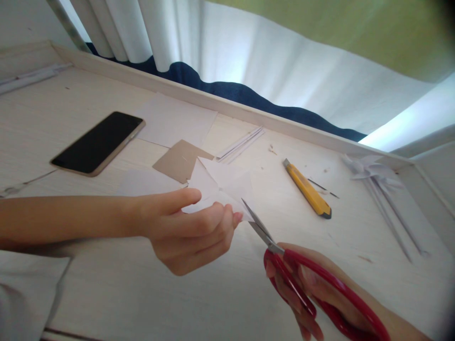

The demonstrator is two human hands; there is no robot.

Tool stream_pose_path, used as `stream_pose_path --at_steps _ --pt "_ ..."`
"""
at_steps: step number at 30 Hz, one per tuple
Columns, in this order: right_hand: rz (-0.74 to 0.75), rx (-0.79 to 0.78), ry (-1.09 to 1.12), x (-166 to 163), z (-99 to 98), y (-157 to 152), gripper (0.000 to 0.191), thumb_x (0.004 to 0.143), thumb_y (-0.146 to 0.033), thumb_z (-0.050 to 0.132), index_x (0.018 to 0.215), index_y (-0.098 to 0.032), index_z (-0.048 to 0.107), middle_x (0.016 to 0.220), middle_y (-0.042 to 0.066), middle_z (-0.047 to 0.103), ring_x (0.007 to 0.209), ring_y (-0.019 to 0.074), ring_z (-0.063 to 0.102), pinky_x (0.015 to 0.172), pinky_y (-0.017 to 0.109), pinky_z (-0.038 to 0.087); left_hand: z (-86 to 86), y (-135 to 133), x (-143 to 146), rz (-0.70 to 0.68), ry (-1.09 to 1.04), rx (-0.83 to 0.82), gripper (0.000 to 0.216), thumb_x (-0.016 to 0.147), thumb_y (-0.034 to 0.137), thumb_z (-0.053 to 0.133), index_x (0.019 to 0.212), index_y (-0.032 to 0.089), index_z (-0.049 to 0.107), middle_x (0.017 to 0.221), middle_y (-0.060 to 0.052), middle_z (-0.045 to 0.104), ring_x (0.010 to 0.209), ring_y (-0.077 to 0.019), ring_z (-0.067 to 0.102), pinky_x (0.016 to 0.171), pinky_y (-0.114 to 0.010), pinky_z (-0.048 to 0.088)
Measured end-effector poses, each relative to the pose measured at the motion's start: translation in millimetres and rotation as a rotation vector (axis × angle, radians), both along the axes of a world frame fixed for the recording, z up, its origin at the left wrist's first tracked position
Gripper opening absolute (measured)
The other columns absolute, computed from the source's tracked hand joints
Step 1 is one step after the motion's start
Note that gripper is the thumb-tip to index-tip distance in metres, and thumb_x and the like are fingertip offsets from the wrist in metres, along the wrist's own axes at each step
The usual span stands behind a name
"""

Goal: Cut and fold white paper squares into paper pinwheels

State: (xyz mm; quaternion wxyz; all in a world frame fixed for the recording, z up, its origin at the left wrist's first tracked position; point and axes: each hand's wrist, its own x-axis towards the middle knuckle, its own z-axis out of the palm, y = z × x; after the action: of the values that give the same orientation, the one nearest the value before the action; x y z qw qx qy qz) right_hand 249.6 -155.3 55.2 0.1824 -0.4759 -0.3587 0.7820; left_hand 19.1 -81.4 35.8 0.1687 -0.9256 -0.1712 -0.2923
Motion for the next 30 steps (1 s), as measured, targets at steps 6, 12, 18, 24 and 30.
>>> stream_pose_path --at_steps 6,12,18,24,30 --pt "-0.008 -0.007 -0.024 1 1.0 -2 0.042 0.075 -0.056 0.046 0.093 -0.019 0.051 0.062 -0.002 0.045 0.048 0.0065 0.047 0.047 0.019 0.042 -3.9 -9 0 0.036 -0.028 -0.138 0.034 0.077 -0.002 0.041 0.094 0.022 0.058 0.097 0.001 0.063 0.087 -0.0151 0.056 0.077 -0.032 0.037" --pt "-0.002 -0.011 -0.029 1 2.0 -2 0.042 0.075 -0.056 0.045 0.093 -0.019 0.051 0.062 -0.002 0.045 0.049 0.0065 0.047 0.047 0.018 0.041 8.2 0 -4 0.003 0.026 -0.195 0.036 0.078 -0.001 0.041 0.098 0.024 0.057 0.093 0.003 0.065 0.086 -0.0126 0.057 0.075 -0.028 0.037" --pt "-0.016 -0.009 -0.023 1 -0.1 -4 0.044 0.074 -0.057 0.045 0.093 -0.018 0.05 0.063 -0.002 0.046 0.049 0.0066 0.046 0.048 0.02 0.041 31.4 31 -11 -0.308 0.289 -0.204 0.041 0.078 -0.002 0.042 0.097 0.032 0.056 0.094 0.009 0.064 0.082 -0.0066 0.057 0.056 -0.022 0.036" --pt "-0.057 0.085 -0.05 -2 -8.1 -5 0.042 0.072 -0.056 0.05 0.088 -0.018 0.05 0.059 -0.004 0.043 0.045 0.0064 0.045 0.047 0.021 0.041 8.5 5 1 -0.005 -0.039 -0.069 0.029 0.077 0.001 0.047 0.094 0.022 0.06 0.095 0.001 0.065 0.086 -0.0146 0.057 0.07 -0.03 0.038" --pt "-0.084 0.049 -0.209 -7 -2.9 -4 0.044 0.068 -0.058 0.052 0.088 -0.019 0.051 0.063 -0.003 0.046 0.049 0.0086 0.046 0.051 0.024 0.042 -0.3 2 7 0.023 -0.051 -0.074 0.032 0.077 0.002 0.047 0.097 0.024 0.058 0.098 0.002 0.064 0.092 -0.0143 0.055 0.076 -0.03 0.038"
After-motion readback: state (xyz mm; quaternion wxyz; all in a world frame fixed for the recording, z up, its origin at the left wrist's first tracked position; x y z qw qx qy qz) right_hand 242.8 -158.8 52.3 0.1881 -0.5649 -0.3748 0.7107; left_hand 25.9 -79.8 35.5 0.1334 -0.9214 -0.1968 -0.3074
